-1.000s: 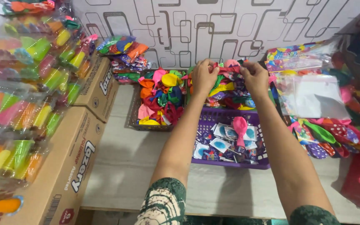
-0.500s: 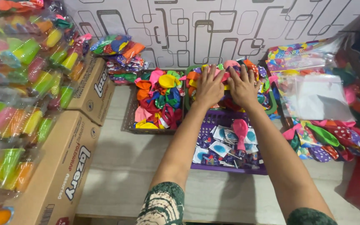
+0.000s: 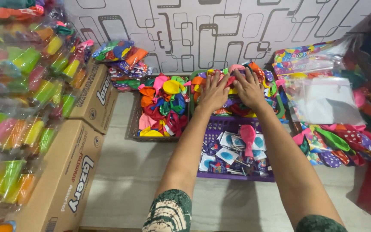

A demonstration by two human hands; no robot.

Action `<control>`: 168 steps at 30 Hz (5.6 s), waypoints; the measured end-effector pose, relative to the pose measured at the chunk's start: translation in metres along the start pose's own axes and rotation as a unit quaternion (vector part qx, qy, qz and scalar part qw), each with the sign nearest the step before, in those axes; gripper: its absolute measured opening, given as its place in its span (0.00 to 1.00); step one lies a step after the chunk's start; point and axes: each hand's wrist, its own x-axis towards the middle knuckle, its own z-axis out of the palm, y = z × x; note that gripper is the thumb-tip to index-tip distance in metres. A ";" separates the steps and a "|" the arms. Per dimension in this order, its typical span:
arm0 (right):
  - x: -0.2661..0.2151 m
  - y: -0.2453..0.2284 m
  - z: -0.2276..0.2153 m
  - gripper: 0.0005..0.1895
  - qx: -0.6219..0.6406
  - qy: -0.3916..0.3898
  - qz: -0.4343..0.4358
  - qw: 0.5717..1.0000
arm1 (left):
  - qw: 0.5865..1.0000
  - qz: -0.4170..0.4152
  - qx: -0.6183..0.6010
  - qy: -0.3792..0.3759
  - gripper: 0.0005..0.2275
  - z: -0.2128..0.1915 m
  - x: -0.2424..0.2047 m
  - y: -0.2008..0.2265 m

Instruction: Attaching colorful balloons to plastic sticks and placing the finished products into a purple basket.

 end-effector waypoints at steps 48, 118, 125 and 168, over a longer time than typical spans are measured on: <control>-0.135 0.043 0.046 0.10 0.065 0.073 -0.084 0.992 | 0.940 0.005 -0.266 0.214 0.10 0.077 -0.161 -0.017; -0.196 -0.027 0.022 0.11 0.427 0.145 -0.029 0.892 | 0.817 0.009 -0.560 0.138 0.07 0.083 -0.154 0.016; -0.197 -0.036 0.026 0.12 0.425 0.112 -0.011 0.898 | 0.804 -0.016 -0.572 0.160 0.06 0.092 -0.146 0.007; -0.151 -0.121 0.045 0.09 0.543 0.046 -0.001 0.839 | 0.829 -0.164 -0.433 0.315 0.07 -0.102 -0.109 -0.101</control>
